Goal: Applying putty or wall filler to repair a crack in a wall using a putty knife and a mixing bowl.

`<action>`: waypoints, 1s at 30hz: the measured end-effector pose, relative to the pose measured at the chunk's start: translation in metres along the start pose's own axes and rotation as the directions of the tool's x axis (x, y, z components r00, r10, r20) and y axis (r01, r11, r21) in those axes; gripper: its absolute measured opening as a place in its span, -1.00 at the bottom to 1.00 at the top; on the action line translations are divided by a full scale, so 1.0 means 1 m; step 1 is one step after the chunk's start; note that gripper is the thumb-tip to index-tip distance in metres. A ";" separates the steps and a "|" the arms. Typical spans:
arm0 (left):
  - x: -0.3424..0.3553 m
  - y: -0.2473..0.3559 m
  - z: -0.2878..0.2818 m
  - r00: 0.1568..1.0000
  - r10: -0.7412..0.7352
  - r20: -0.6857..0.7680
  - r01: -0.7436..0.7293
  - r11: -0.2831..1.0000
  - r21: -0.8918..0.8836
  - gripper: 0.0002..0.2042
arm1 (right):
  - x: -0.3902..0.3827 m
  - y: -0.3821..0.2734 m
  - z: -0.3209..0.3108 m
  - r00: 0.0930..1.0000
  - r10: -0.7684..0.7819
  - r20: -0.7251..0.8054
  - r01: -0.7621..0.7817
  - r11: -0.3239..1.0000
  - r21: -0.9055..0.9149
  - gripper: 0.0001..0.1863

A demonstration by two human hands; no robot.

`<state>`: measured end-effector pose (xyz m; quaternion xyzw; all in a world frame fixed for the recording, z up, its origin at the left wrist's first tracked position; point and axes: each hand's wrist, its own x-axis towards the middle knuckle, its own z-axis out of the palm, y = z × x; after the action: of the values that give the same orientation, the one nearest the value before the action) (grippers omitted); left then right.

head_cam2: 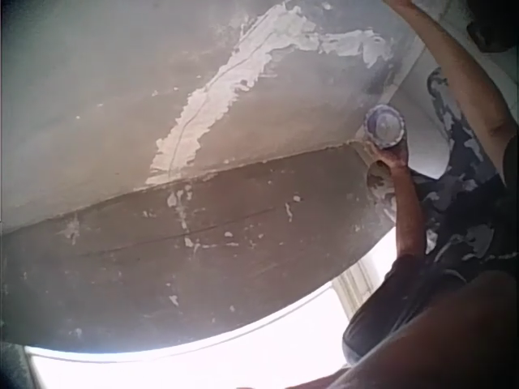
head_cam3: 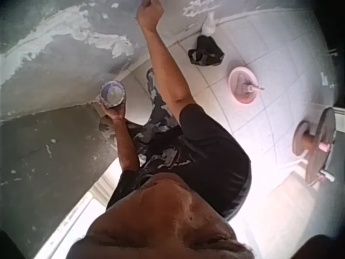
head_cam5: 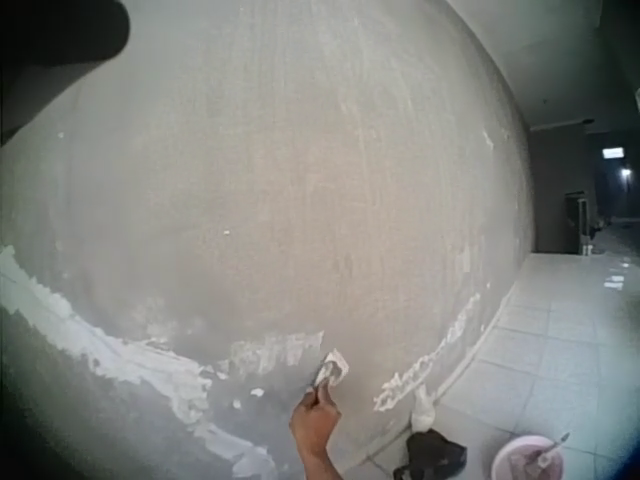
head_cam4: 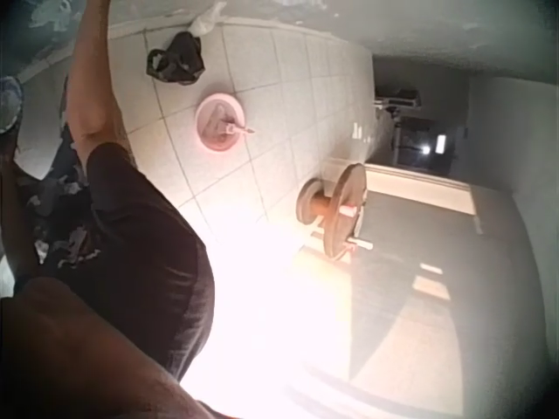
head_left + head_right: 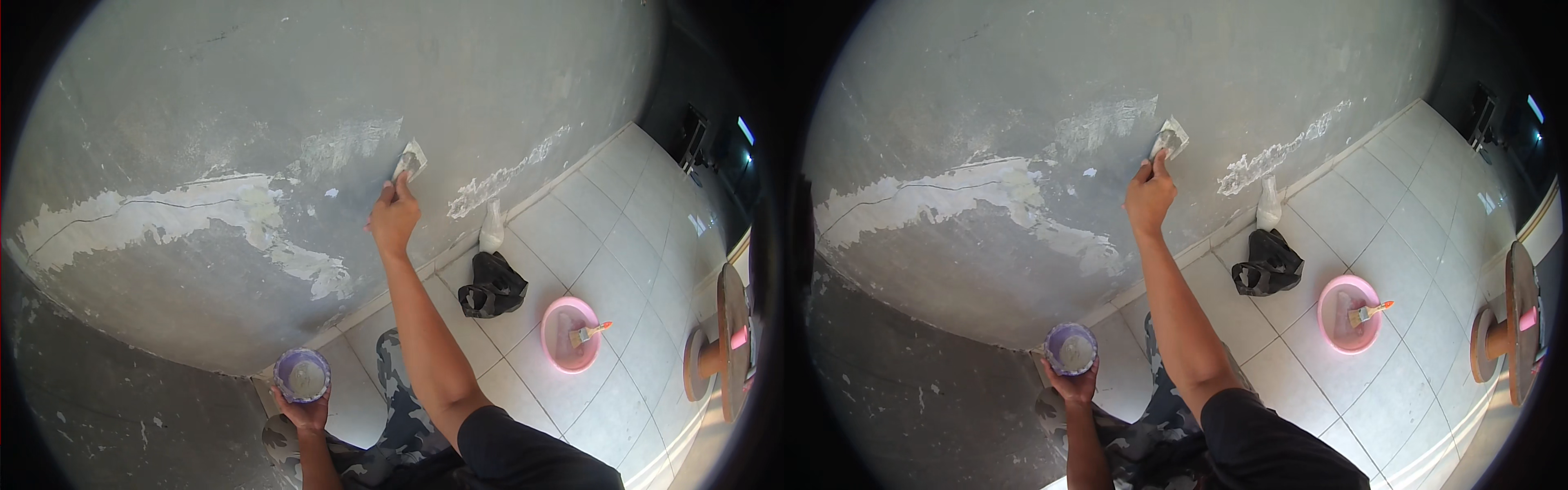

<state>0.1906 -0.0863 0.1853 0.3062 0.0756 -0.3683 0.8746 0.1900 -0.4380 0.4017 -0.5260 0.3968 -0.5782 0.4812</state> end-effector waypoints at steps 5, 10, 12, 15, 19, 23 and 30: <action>-0.004 0.004 -0.005 0.999 0.010 -0.031 -0.011 1.000 -0.026 -0.23 | -0.045 -0.003 -0.004 0.995 0.063 0.079 -0.066 0.997 0.029 -0.57; -0.001 0.003 -0.008 1.000 -0.006 -0.029 0.005 0.999 -0.051 -0.23 | -0.001 -0.021 -0.055 0.985 0.123 0.121 -0.127 0.992 0.026 -0.56; -0.002 0.004 -0.004 0.999 0.021 -0.037 -0.023 0.999 -0.042 -0.23 | 0.027 -0.023 -0.061 0.990 0.096 0.101 -0.091 0.994 -0.054 -0.56; -0.001 0.008 -0.008 1.000 0.013 -0.006 -0.014 0.998 -0.058 -0.23 | 0.036 -0.028 -0.064 0.971 0.176 0.162 -0.163 0.983 -0.090 -0.56; 0.001 0.009 -0.010 1.000 0.019 -0.017 -0.020 0.998 -0.056 -0.24 | 0.004 -0.020 -0.057 0.954 0.216 0.209 -0.203 0.976 -0.081 -0.57; 0.003 0.008 -0.017 1.000 0.014 -0.018 -0.015 0.998 -0.055 -0.24 | -0.017 -0.016 -0.060 0.901 0.280 0.330 -0.277 0.959 -0.058 -0.57; 0.004 0.006 -0.012 0.998 0.003 -0.060 -0.006 0.999 -0.052 -0.23 | 0.013 -0.055 -0.049 0.979 0.132 0.155 -0.137 0.990 0.023 -0.55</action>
<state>0.1990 -0.0782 0.1767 0.2943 0.1107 -0.3547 0.8805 0.1344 -0.4406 0.4508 -0.5328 0.3834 -0.5088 0.5570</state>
